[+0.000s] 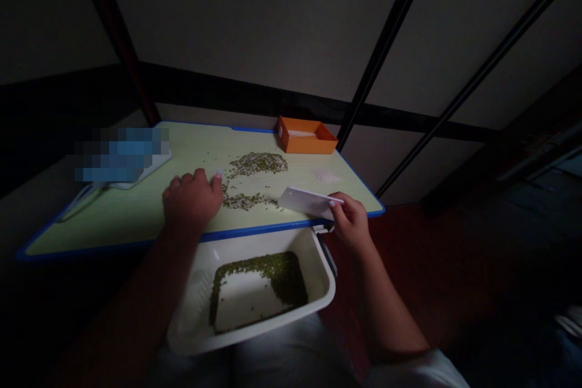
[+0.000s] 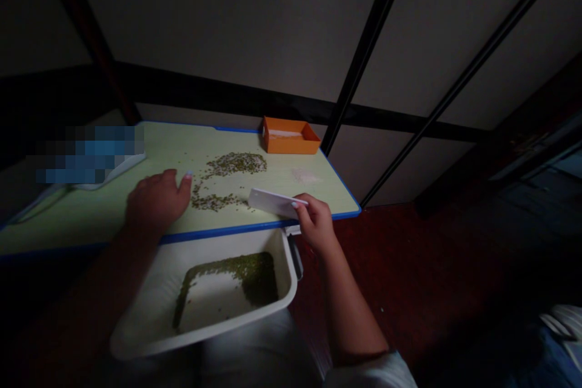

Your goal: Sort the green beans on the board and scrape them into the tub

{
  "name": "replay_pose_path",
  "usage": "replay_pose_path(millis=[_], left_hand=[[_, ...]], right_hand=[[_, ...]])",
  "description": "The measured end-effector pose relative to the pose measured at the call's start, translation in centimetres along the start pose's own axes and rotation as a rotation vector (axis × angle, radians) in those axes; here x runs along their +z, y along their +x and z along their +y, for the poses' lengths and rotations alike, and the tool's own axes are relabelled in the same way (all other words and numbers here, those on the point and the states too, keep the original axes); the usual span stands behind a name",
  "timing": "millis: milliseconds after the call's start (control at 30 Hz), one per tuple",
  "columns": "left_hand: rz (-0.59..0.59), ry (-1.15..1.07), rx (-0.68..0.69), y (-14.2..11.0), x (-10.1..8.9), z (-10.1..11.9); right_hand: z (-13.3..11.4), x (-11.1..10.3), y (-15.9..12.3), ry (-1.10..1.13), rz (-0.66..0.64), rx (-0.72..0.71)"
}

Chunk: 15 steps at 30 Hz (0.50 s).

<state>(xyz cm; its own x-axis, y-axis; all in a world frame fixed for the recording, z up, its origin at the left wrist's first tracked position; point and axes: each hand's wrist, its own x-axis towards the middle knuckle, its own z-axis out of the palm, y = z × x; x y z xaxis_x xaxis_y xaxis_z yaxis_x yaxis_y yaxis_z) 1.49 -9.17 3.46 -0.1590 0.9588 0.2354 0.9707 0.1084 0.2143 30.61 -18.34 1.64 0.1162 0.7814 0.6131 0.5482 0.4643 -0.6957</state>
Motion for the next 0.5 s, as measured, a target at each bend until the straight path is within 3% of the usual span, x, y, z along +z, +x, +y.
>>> replay_pose_path(millis=[500], left_hand=[[0.035,0.005,0.008,0.0,0.4,-0.2]], right_hand=[[-1.1,2.4,0.3,0.084,-0.081,-0.013]])
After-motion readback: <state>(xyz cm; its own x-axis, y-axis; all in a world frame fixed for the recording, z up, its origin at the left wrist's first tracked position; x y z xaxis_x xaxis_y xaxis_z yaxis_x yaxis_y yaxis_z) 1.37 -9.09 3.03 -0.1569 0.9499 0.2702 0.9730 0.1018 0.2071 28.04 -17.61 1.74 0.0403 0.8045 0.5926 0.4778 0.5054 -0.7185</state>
